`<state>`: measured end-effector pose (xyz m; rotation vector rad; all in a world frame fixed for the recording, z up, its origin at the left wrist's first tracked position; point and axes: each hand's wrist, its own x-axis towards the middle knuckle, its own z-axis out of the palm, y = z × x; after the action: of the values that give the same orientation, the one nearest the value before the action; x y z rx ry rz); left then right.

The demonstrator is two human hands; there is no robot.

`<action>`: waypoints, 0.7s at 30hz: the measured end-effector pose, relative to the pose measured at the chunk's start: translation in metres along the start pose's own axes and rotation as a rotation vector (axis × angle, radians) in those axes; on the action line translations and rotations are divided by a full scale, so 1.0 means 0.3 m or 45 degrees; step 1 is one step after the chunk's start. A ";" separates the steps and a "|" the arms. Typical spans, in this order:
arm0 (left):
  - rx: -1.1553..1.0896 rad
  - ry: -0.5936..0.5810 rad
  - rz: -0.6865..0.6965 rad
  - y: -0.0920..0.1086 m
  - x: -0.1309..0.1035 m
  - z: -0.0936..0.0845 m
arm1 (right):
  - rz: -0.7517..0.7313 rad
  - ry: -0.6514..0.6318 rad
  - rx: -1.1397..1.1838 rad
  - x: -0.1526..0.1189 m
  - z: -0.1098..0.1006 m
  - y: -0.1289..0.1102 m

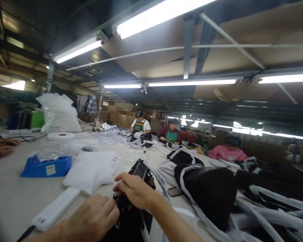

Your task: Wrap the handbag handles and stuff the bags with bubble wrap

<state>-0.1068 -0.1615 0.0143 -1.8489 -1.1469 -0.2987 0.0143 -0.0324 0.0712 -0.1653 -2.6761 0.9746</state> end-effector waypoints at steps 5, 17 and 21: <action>0.072 0.163 0.018 0.000 -0.014 -0.026 | -0.018 -0.339 -0.175 0.047 -0.045 0.013; 0.041 0.128 0.020 0.012 -0.005 -0.023 | -0.187 -0.636 -0.509 0.119 -0.077 0.002; 0.012 0.118 -0.056 0.008 0.003 -0.040 | -0.396 -0.512 -0.762 0.104 -0.089 -0.064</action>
<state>-0.1015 -0.1708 0.0203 -1.7847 -1.1243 -0.3994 -0.0075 -0.0244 0.1101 0.3549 -3.1495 0.0984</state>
